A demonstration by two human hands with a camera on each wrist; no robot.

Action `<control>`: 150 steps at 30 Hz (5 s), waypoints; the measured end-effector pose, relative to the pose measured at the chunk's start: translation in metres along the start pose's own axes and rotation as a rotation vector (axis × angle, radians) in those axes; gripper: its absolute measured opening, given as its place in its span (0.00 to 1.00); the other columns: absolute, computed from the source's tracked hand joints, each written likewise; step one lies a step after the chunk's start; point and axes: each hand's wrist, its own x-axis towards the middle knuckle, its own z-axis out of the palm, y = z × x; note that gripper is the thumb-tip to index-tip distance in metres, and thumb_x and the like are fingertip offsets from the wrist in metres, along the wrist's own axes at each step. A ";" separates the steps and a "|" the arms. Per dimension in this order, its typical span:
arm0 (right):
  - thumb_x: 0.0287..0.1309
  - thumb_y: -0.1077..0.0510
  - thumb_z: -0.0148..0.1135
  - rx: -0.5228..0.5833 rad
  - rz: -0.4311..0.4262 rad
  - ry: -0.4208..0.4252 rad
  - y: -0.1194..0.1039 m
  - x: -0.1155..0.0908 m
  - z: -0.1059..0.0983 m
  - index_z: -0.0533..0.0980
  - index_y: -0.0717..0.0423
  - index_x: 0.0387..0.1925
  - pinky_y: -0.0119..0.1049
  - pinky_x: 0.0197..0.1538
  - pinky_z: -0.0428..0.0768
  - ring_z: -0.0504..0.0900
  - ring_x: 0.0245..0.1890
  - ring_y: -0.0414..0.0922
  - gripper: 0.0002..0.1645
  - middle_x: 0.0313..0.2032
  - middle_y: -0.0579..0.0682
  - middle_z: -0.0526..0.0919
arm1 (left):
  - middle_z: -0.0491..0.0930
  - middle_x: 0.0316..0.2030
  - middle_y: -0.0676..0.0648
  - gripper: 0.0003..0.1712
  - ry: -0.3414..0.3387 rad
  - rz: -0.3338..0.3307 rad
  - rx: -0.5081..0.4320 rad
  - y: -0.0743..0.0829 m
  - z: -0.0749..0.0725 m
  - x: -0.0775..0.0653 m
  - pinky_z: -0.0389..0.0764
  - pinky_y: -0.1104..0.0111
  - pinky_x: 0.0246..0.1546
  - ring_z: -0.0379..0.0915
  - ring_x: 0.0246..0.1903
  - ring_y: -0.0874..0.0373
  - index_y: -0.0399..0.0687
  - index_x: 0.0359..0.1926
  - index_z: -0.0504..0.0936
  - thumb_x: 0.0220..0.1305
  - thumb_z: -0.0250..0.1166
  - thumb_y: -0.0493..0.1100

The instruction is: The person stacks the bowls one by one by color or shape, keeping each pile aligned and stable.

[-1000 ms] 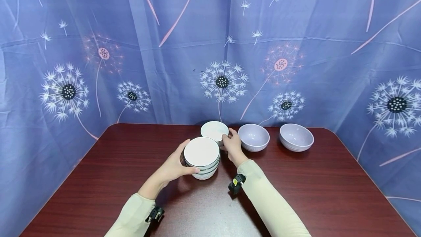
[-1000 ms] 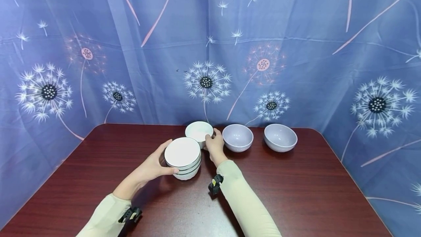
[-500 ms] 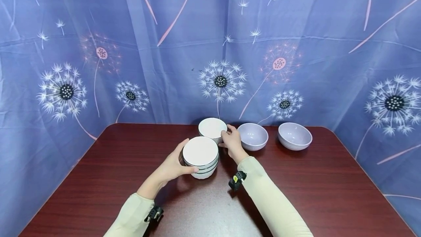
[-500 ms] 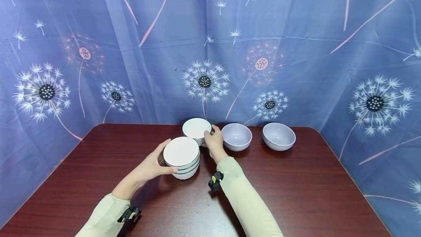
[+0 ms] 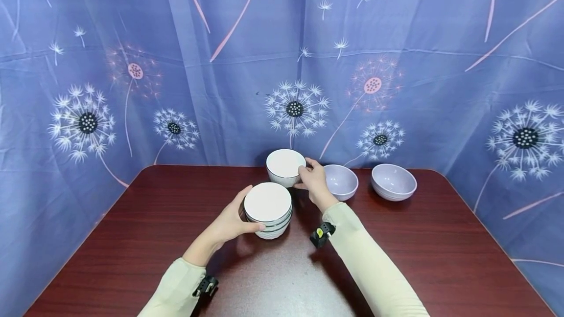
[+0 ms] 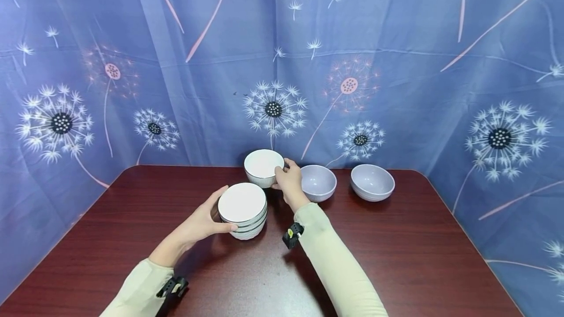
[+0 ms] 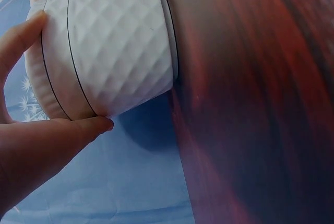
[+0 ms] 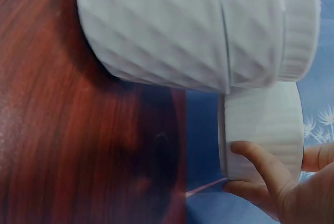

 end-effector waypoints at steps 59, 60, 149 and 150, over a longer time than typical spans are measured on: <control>0.56 0.70 0.47 -0.016 -0.009 -0.318 -0.050 -0.044 -0.016 0.60 0.65 0.68 0.54 0.43 0.82 0.83 0.33 0.47 0.35 0.46 0.65 0.78 | 0.63 0.66 0.39 0.64 -0.034 0.011 -0.047 -0.002 -0.002 0.000 0.66 0.59 0.61 0.59 0.66 0.48 0.45 0.75 0.42 0.46 0.76 0.35; 0.55 0.70 0.47 -0.014 -0.013 -0.327 -0.050 -0.045 -0.016 0.60 0.65 0.68 0.55 0.44 0.81 0.83 0.33 0.47 0.35 0.44 0.63 0.78 | 0.63 0.66 0.38 0.64 -0.034 0.013 -0.046 -0.002 -0.003 0.000 0.66 0.59 0.61 0.59 0.66 0.48 0.45 0.75 0.42 0.46 0.76 0.35; 0.53 0.73 0.63 -0.223 -0.037 -0.393 -0.029 -0.054 -0.017 0.74 0.74 0.53 0.50 0.44 0.83 0.82 0.32 0.44 0.23 0.42 0.65 0.80 | 0.62 0.67 0.39 0.62 -0.006 0.024 -0.104 0.000 -0.002 0.004 0.59 0.52 0.66 0.54 0.68 0.47 0.45 0.74 0.49 0.42 0.77 0.32; 0.54 0.73 0.62 -0.223 -0.036 -0.397 -0.029 -0.055 -0.017 0.74 0.74 0.54 0.50 0.45 0.82 0.82 0.32 0.44 0.23 0.43 0.65 0.80 | 0.61 0.67 0.39 0.62 -0.006 0.025 -0.102 0.000 -0.002 0.004 0.59 0.52 0.66 0.53 0.69 0.47 0.45 0.74 0.49 0.42 0.77 0.32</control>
